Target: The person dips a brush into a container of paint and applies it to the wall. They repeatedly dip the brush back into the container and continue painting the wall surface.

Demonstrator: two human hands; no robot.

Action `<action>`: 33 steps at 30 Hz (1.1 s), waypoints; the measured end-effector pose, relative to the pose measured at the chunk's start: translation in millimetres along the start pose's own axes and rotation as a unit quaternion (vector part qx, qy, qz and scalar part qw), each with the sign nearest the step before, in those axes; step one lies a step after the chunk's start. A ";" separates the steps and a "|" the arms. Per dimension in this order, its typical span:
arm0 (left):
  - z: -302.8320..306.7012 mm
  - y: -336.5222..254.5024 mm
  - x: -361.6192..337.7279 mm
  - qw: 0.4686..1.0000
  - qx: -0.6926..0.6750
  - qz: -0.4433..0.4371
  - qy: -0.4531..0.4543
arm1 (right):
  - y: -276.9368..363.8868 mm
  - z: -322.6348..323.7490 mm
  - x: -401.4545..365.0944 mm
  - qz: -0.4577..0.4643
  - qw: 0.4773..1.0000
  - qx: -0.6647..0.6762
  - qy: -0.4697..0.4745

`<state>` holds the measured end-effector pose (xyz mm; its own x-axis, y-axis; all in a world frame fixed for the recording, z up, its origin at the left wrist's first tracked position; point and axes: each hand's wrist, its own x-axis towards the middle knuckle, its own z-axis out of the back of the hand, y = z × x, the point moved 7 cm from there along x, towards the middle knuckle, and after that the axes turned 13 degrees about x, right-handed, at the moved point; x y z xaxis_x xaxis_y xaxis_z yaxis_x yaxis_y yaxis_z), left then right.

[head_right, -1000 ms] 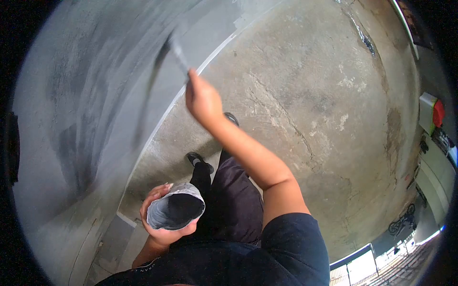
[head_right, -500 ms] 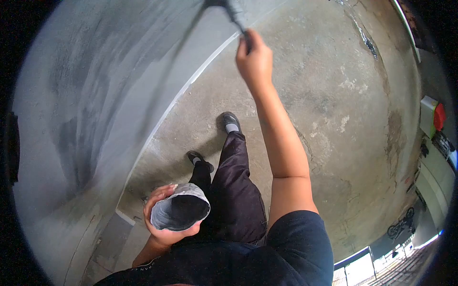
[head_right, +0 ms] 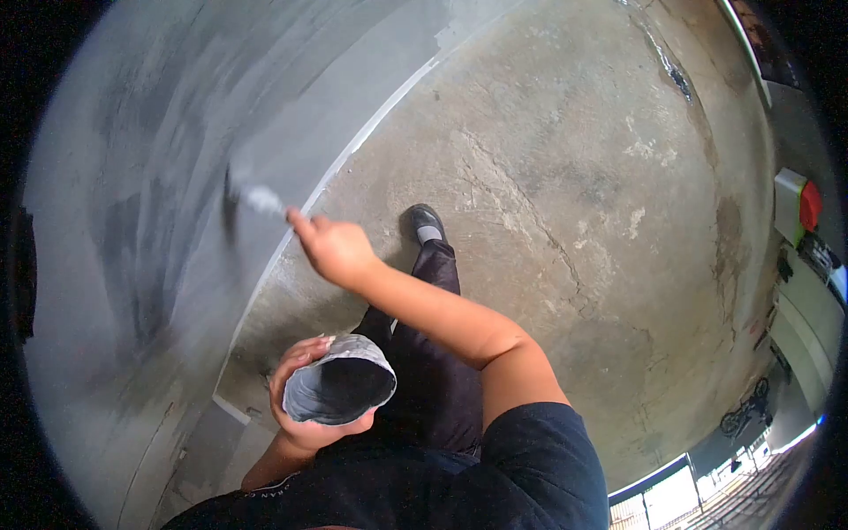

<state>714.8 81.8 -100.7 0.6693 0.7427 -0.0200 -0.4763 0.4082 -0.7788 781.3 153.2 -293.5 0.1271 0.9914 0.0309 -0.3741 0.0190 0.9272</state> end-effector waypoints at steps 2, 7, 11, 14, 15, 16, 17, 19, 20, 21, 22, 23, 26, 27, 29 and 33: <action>9.2 4.8 -10.3 1.000 0.006 -0.010 -0.009 | 11.8 -20.2 -13.1 0.041 0.998 0.014 0.054; 45.6 23.7 -60.7 0.999 0.023 -0.029 0.009 | -22.7 39.5 19.8 -0.039 0.993 0.050 -0.104; 97.2 54.0 -127.1 0.999 0.037 -0.031 -0.018 | -38.6 83.7 12.6 -0.095 0.936 0.048 -0.335; 136.4 75.0 -170.6 0.997 0.043 -0.037 -0.057 | -26.0 54.3 10.0 -0.099 0.901 0.042 -0.420; 145.5 83.2 -183.0 0.997 0.050 -0.031 -0.050 | -22.1 32.8 11.2 -0.092 0.913 0.042 -0.395; 151.2 90.0 -193.0 0.997 0.057 -0.025 -0.044 | -17.2 8.7 13.5 -0.085 0.924 0.042 -0.370; 154.6 94.5 -200.9 0.997 0.058 -0.027 -0.046 | -10.5 -19.4 11.3 -0.078 0.933 0.029 -0.351; 161.1 103.7 -212.5 0.995 0.067 -0.016 -0.066 | 13.5 -69.8 -3.5 -0.035 0.937 0.062 -0.342; 162.2 105.5 -215.1 0.995 0.068 -0.019 -0.067 | 27.4 -88.5 -13.8 -0.064 0.947 0.068 -0.309; 162.6 105.2 -217.5 0.995 0.069 -0.022 -0.074 | 34.3 -108.8 -27.1 -0.056 0.962 0.055 -0.260; 163.3 104.9 -219.7 0.994 0.070 -0.025 -0.080 | 43.0 -128.0 -44.2 -0.045 0.974 0.036 -0.218; 164.2 105.1 -221.5 0.994 0.070 -0.025 -0.081 | 45.9 -149.4 -59.6 -0.064 0.988 0.007 -0.140; 164.1 103.2 -226.6 0.994 0.069 -0.036 -0.074 | 64.8 -171.2 -83.5 -0.028 0.999 -0.005 -0.034; 163.1 102.9 -228.3 0.994 0.064 -0.038 -0.075 | 66.5 -164.9 -78.3 -0.036 0.999 -0.024 -0.016; 160.9 99.4 -229.0 0.994 0.058 -0.040 -0.077 | 57.4 -136.8 -57.5 -0.006 0.996 -0.028 -0.080; 149.9 86.5 -221.3 0.995 0.049 -0.046 -0.069 | 29.1 -20.6 -17.8 -0.041 0.953 -0.011 -0.300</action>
<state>440.0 32.4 -69.6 0.6302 0.7637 0.1400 -0.4747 0.5217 -0.7089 749.2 138.8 -274.7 0.6574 0.7336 0.1722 -0.3583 0.1033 0.9279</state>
